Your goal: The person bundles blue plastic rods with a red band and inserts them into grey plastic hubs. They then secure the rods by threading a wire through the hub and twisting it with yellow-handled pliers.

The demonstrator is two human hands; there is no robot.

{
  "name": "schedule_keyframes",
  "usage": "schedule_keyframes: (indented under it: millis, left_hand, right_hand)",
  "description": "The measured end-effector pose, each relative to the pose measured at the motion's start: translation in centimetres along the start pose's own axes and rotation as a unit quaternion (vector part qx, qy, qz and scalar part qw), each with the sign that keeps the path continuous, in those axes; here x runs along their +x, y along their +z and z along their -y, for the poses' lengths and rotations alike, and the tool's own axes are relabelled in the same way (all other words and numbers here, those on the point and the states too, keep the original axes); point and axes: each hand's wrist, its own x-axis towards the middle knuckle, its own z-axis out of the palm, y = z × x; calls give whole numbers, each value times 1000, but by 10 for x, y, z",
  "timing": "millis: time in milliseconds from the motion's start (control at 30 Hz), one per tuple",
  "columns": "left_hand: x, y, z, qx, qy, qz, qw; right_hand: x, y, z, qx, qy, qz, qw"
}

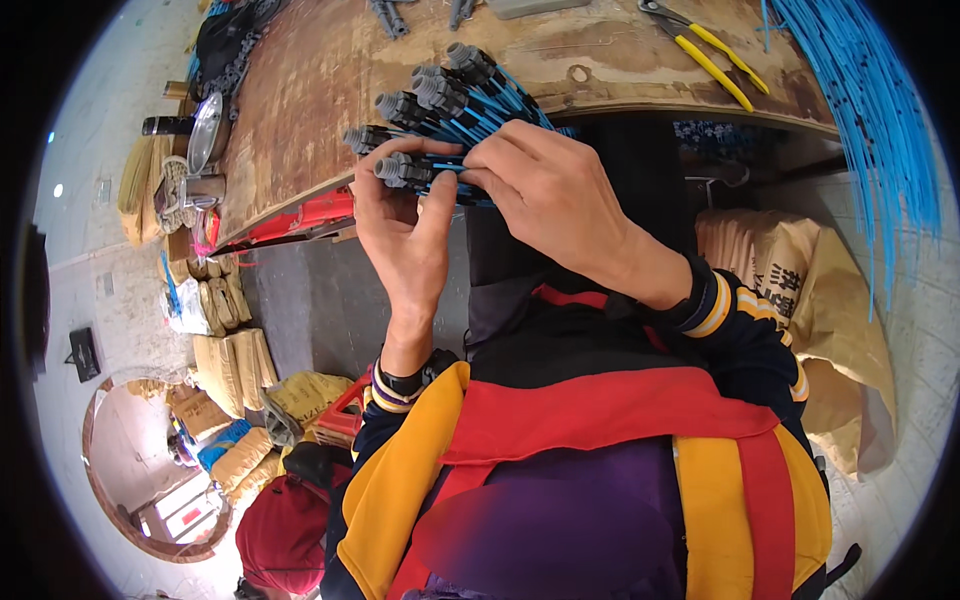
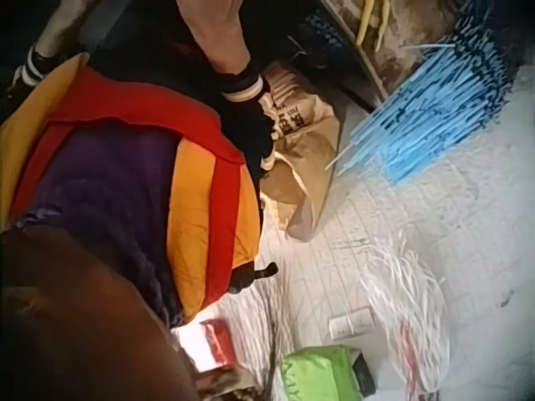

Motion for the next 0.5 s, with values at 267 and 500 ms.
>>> schedule_keyframes:
  millis: [267, 500]
  left_hand:
    - [-5, 9, 10, -5, 48, -99, 994]
    - [-9, 13, 6, 5, 30, -94, 995]
  right_hand:
    - [4, 9, 0, 34, 2, -8, 999]
    - [4, 9, 0, 40, 11, -18, 999]
